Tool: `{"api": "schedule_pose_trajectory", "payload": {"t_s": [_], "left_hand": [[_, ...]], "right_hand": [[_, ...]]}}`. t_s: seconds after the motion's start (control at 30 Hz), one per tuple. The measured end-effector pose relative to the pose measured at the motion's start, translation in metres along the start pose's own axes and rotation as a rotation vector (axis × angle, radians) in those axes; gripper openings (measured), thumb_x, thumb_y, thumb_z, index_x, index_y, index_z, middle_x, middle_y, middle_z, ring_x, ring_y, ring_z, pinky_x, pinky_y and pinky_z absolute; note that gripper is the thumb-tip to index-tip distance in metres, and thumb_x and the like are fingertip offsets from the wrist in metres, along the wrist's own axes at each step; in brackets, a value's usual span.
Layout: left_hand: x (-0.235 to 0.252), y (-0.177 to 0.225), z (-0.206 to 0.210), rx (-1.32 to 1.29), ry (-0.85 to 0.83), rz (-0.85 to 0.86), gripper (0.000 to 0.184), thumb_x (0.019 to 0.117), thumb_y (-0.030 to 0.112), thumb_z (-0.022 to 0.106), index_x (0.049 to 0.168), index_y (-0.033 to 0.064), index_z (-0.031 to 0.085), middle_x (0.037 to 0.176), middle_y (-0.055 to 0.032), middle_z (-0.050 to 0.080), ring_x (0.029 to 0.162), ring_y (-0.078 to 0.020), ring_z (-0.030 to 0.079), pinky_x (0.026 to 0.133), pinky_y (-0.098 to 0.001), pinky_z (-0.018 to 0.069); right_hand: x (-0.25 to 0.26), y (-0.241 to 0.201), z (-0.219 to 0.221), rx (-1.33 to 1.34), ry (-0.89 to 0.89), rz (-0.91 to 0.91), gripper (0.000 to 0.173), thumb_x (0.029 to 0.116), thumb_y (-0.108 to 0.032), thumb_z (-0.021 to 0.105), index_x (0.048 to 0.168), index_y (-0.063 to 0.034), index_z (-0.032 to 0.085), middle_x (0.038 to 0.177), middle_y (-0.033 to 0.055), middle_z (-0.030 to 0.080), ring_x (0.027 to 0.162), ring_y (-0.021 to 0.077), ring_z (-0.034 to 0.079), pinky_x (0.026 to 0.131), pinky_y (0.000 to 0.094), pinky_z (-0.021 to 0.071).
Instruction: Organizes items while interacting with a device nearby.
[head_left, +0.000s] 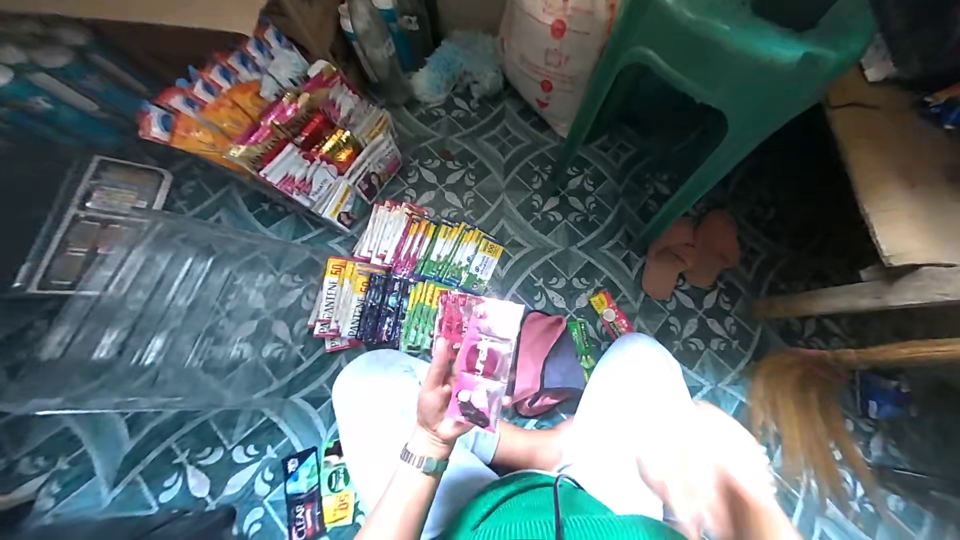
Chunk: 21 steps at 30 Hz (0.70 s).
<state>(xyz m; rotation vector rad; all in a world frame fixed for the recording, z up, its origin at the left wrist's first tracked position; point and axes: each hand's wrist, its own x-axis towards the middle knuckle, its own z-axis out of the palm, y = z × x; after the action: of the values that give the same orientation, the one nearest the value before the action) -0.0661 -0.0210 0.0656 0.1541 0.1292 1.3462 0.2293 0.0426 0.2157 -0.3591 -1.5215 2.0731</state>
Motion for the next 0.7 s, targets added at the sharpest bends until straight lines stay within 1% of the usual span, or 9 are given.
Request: {"api": "schedule_pose_trajectory", "payload": {"t_s": [0.07, 0.1, 0.17, 0.27, 0.37, 0.47, 0.53, 0.6, 0.7], "left_hand": [[0.002, -0.008, -0.004, -0.006, 0.131, 0.026, 0.077, 0.0846, 0.073, 0.061, 0.133, 0.0125, 0.065, 0.12, -0.0169, 0.07, 0.09, -0.0262, 0.074, 0.065, -0.038, 0.0621], [0.007, -0.013, -0.005, -0.025, 0.204, 0.055, 0.08, 0.0832, 0.076, 0.059, 0.13, 0.0116, 0.064, 0.116, -0.0187, 0.07, 0.088, -0.0281, 0.073, 0.064, -0.0388, 0.0621], [0.015, -0.022, -0.009, -0.096, 0.309, 0.102, 0.077, 0.0849, 0.075, 0.058, 0.125, 0.0098, 0.065, 0.112, -0.023, 0.07, 0.095, -0.0355, 0.072, 0.077, -0.0473, 0.0616], [0.019, -0.027, -0.012, -0.19, 0.355, 0.122, 0.072, 0.0914, 0.071, 0.052, 0.132, 0.0122, 0.06, 0.124, -0.0223, 0.067, 0.112, -0.0388, 0.068, 0.092, -0.0542, 0.0575], [0.016, -0.023, -0.019, -0.198, 0.438, 0.128, 0.069, 0.101, 0.065, 0.04, 0.144, 0.012, 0.049, 0.134, -0.019, 0.062, 0.123, -0.0366, 0.062, 0.101, -0.0557, 0.0532], [0.015, -0.027, -0.027, -0.1, 0.587, 0.121, 0.062, 0.1078, 0.056, 0.025, 0.146, 0.0124, 0.044, 0.133, -0.0151, 0.062, 0.121, -0.0306, 0.063, 0.098, -0.0501, 0.0551], [0.017, -0.035, -0.028, -0.033, 0.63, 0.095, 0.061, 0.1088, 0.055, 0.02, 0.15, 0.0147, 0.04, 0.131, -0.0105, 0.064, 0.117, -0.0244, 0.065, 0.095, -0.0441, 0.0563], [0.021, -0.046, -0.021, 0.001, 0.666, 0.079, 0.06, 0.1089, 0.054, 0.018, 0.144, 0.0144, 0.047, 0.119, -0.0075, 0.07, 0.105, -0.0195, 0.07, 0.087, -0.0385, 0.0599], [0.004, -0.067, -0.005, 0.201, 0.721, 0.11, 0.053, 0.1119, 0.037, 0.016, 0.129, 0.0081, 0.057, 0.109, -0.0048, 0.072, 0.097, -0.0092, 0.07, 0.082, -0.0277, 0.0589]], "right_hand": [[0.034, 0.074, -0.043, -0.503, 0.215, 0.31, 0.043, 0.11, -0.037, 0.041, 0.098, -0.0062, 0.069, 0.081, 0.0013, 0.068, 0.07, 0.0092, 0.065, 0.065, 0.0275, 0.0562], [0.051, 0.11, -0.055, -0.801, 0.241, 0.589, 0.048, 0.1101, -0.04, 0.041, 0.107, -0.0005, 0.069, 0.089, 0.0122, 0.071, 0.079, 0.0219, 0.069, 0.074, 0.0398, 0.0574], [0.072, 0.174, -0.061, -1.09, 0.163, 1.078, 0.073, 0.1049, -0.061, 0.039, 0.119, 0.0048, 0.067, 0.118, 0.0273, 0.068, 0.114, 0.0419, 0.066, 0.096, 0.0615, 0.0502], [0.073, 0.221, -0.054, -1.145, 0.143, 1.261, 0.066, 0.1037, -0.056, 0.045, 0.123, 0.0033, 0.066, 0.128, 0.0267, 0.065, 0.123, 0.0433, 0.062, 0.099, 0.0641, 0.0483], [0.064, 0.212, -0.054, -1.073, 0.187, 1.127, 0.047, 0.1025, -0.038, 0.053, 0.123, 0.0018, 0.066, 0.127, 0.0257, 0.065, 0.123, 0.042, 0.06, 0.101, 0.061, 0.0476], [0.048, 0.178, -0.058, -0.955, 0.261, 0.731, 0.039, 0.0981, -0.028, 0.058, 0.108, 0.0075, 0.072, 0.138, 0.0275, 0.056, 0.134, 0.0421, 0.048, 0.113, 0.0539, 0.0373], [0.043, 0.149, -0.045, -0.818, 0.318, 0.492, 0.035, 0.0981, -0.023, 0.057, 0.102, 0.0064, 0.074, 0.143, 0.0244, 0.054, 0.137, 0.0347, 0.048, 0.114, 0.0471, 0.0383], [0.04, 0.134, -0.023, -0.596, 0.278, 0.314, 0.035, 0.1025, -0.021, 0.051, 0.101, 0.0067, 0.073, 0.145, 0.0224, 0.054, 0.135, 0.024, 0.052, 0.111, 0.0378, 0.0443], [0.047, 0.153, 0.0, -0.592, 0.187, 0.089, 0.041, 0.1086, -0.022, 0.042, 0.111, 0.0049, 0.072, 0.142, 0.0226, 0.058, 0.135, 0.0261, 0.056, 0.113, 0.0394, 0.0464]]}}
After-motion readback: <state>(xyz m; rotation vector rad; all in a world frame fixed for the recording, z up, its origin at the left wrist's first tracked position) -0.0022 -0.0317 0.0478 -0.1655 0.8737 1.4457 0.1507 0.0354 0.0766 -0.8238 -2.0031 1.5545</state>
